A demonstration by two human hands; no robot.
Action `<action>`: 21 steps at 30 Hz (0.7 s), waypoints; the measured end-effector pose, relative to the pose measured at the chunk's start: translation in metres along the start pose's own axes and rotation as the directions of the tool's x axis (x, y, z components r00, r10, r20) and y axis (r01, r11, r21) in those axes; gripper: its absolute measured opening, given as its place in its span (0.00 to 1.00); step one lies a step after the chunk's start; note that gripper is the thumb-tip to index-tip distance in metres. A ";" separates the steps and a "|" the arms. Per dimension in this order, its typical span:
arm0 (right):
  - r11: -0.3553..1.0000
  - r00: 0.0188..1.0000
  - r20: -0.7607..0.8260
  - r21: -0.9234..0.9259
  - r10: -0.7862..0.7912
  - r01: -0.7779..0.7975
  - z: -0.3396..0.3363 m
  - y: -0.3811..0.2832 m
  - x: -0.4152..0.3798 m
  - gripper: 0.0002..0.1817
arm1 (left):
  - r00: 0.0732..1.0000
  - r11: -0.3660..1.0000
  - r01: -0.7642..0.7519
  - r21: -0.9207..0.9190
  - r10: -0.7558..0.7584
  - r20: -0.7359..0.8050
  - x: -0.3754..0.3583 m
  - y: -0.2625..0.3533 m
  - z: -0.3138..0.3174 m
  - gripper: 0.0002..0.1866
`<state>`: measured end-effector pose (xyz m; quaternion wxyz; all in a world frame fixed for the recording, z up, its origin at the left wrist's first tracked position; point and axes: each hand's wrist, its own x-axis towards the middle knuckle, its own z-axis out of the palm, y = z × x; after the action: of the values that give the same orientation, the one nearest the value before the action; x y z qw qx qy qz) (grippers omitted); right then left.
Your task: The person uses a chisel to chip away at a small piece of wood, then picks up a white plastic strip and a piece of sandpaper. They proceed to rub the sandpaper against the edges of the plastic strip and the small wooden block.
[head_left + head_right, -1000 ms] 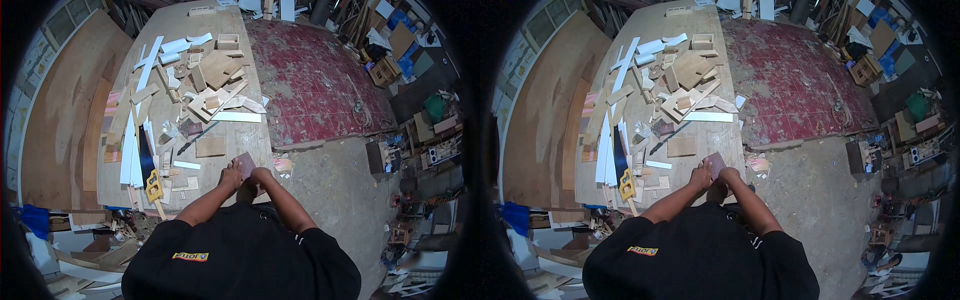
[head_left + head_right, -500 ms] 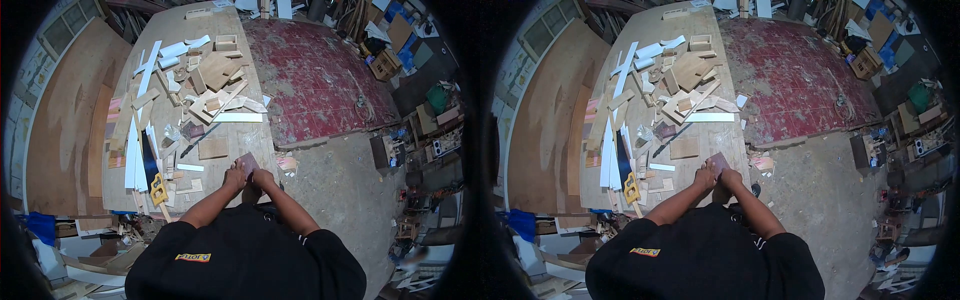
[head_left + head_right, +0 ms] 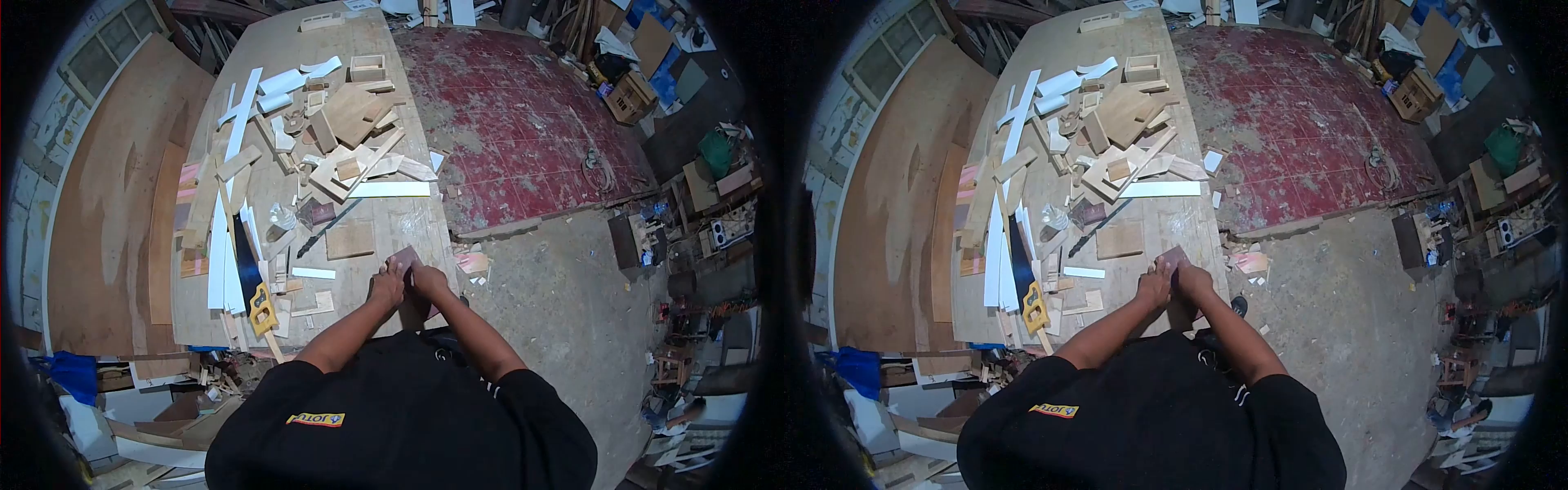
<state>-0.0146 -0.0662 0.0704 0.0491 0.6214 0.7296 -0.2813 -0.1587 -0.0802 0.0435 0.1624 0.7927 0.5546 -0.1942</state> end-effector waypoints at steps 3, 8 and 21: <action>0.983 0.967 0.254 -0.175 -0.010 0.056 -0.009 0.008 -0.008 0.17 | 0.999 1.000 -0.021 -0.011 0.021 -0.050 -0.006 0.001 0.001 0.49; 0.984 0.908 0.419 -0.166 0.013 0.062 -0.040 0.006 0.004 0.16 | 0.998 0.999 -0.035 -0.005 0.035 -0.047 -0.001 0.001 0.001 0.48; 0.985 0.962 0.269 -0.172 0.046 0.001 0.000 0.015 -0.013 0.27 | 0.997 0.998 0.032 -0.049 -0.028 0.076 0.004 0.005 -0.003 0.55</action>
<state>0.0026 -0.0764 0.0707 0.2053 0.5787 0.7301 -0.2998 -0.1527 -0.0769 0.0445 0.2003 0.7720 0.5645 -0.2124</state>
